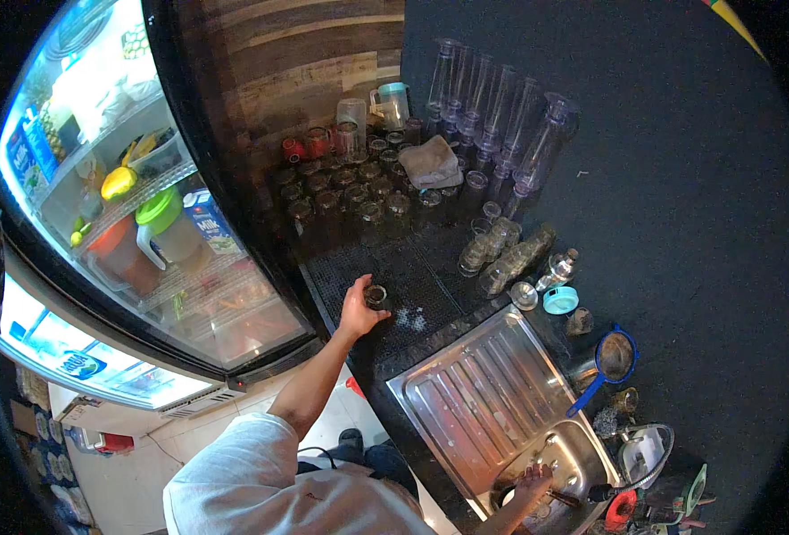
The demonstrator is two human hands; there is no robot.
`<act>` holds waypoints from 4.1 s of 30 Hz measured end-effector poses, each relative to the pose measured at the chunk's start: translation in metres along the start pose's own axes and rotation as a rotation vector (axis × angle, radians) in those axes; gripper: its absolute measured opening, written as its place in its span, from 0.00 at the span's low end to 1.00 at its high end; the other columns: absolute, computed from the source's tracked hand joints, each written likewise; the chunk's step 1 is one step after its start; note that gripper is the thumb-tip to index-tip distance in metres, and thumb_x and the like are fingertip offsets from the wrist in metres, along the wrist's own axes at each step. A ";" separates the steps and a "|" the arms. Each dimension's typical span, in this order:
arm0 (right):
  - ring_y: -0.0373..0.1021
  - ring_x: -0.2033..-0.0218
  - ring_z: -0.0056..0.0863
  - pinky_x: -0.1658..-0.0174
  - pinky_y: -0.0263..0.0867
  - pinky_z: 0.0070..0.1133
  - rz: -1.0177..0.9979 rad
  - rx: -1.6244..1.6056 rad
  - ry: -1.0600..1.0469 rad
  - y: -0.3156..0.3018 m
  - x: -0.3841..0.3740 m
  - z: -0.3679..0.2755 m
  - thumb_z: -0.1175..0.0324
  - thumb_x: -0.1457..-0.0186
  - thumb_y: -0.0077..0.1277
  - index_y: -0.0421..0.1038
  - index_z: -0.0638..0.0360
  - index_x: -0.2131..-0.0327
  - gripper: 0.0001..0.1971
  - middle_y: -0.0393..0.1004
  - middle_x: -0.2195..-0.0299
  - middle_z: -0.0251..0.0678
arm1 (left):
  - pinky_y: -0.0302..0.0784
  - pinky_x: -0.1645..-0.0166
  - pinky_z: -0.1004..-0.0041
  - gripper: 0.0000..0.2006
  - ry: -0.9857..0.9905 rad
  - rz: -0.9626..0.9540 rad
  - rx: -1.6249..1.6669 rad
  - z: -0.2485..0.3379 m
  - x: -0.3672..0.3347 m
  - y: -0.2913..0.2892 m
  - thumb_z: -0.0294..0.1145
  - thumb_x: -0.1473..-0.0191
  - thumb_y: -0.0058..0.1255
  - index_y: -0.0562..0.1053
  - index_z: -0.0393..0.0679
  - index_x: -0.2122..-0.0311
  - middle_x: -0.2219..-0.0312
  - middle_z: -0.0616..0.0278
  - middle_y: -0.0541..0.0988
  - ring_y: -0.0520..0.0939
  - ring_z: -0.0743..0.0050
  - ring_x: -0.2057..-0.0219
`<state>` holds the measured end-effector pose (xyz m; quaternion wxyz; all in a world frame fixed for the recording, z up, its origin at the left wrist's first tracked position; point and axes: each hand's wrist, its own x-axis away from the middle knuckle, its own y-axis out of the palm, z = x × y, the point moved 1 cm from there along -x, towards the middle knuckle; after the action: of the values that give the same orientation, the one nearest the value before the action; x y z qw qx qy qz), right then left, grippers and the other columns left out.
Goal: Wash several glasses in a sink using soap and water, then place them on a drying rack.
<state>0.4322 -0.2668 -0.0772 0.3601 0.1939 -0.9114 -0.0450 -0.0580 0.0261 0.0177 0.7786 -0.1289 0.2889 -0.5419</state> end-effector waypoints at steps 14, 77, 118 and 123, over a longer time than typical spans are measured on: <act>0.61 0.76 0.22 0.71 0.56 0.25 0.232 0.070 -0.142 0.064 -0.010 0.003 0.53 0.48 0.33 0.63 0.51 0.60 0.18 0.66 0.77 0.31 | 0.71 0.59 0.70 0.33 0.017 -0.441 -0.002 -0.022 -0.035 -0.028 0.39 0.77 0.66 0.68 0.39 0.59 0.66 0.54 0.74 0.75 0.62 0.67; 0.49 0.92 0.15 0.91 0.43 0.14 0.432 -0.394 -0.342 0.088 0.083 0.021 0.70 0.53 0.43 0.57 0.51 0.80 0.07 0.56 0.89 0.27 | 0.46 0.49 0.53 0.34 0.601 -0.501 -0.301 0.163 -0.123 0.169 0.43 0.69 0.62 0.63 0.46 0.54 0.63 0.56 0.73 0.60 0.62 0.51; 0.62 0.84 0.17 0.82 0.57 0.14 0.069 -0.077 -0.391 0.020 0.115 0.005 0.70 0.51 0.45 0.65 0.55 0.75 0.02 0.66 0.84 0.29 | 0.71 0.66 0.75 0.08 0.386 -0.700 0.225 0.129 0.075 0.045 0.24 0.62 0.56 0.72 0.37 0.73 0.75 0.56 0.77 0.77 0.69 0.73; 0.62 0.85 0.17 0.83 0.56 0.14 0.276 -0.098 -0.345 -0.047 0.129 -0.019 0.72 0.53 0.45 0.65 0.57 0.76 0.01 0.66 0.85 0.30 | 0.71 0.69 0.75 0.06 0.471 -0.807 0.204 0.167 0.127 0.071 0.23 0.62 0.56 0.73 0.38 0.75 0.78 0.57 0.77 0.78 0.68 0.75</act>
<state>0.3743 -0.3583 0.0087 0.2106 0.0390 -0.9741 -0.0720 0.1268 -0.0819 0.0757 0.4279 -0.0277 0.3296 -0.8411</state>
